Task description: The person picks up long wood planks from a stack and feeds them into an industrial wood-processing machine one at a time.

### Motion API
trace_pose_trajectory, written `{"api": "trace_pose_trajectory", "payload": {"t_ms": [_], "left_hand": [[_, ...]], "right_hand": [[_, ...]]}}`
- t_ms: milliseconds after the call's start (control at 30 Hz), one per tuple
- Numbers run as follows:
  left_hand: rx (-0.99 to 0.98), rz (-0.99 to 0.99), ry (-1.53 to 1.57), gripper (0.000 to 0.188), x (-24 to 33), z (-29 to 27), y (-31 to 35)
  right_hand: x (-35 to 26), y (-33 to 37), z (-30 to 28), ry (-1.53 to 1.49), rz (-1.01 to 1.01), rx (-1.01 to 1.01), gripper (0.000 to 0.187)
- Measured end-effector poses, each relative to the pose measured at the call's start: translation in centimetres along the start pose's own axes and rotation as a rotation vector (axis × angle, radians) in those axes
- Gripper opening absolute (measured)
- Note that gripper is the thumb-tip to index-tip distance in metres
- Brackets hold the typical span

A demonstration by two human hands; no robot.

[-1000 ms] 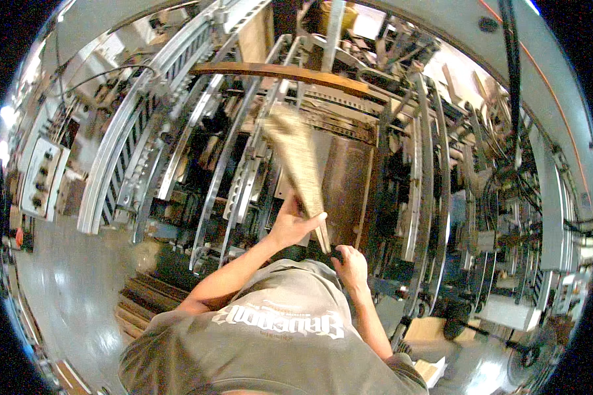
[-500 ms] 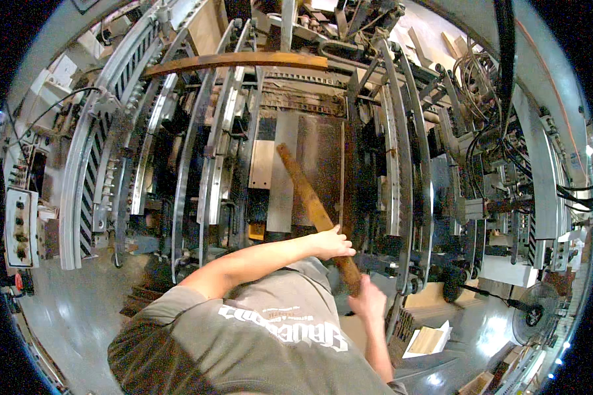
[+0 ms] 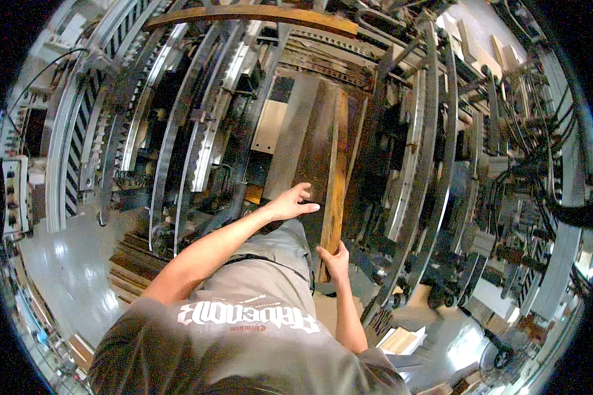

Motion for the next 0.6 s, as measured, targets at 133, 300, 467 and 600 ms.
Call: {"api": "trace_pose_trajectory", "payload": {"t_ms": [133, 300, 467, 600], "left_hand": [[0.016, -0.076, 0.424, 0.106, 0.0, 2.2, -0.1], [-0.072, -0.176, 0.923, 0.078, 2.8, 3.0, 0.0], [0.041, -0.186, 0.961, 0.055, 0.7, 3.0, 0.7], [0.085, -0.123, 0.994, 0.042, 0.9, 3.1, 0.9]], "right_hand": [[-0.7, 2.3, -0.6, -0.006, 0.022, -0.119, 0.037], [0.3, 5.8, -1.2, -0.055, 0.031, -0.300, 0.049], [1.1, 6.9, -2.0, -0.062, 0.025, -0.368, 0.060], [0.9, 7.3, -1.8, 0.005, -0.012, -0.351, 0.061]]}}
Point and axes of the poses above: each hand's wrist, its own y-axis away from the middle knuckle, its own z-axis out of the palm, x = y × z, the point moved 7 cm from there along -y, towards the middle knuckle, and after that the axes turned 6 degrees about z, right-handed, at the moved point
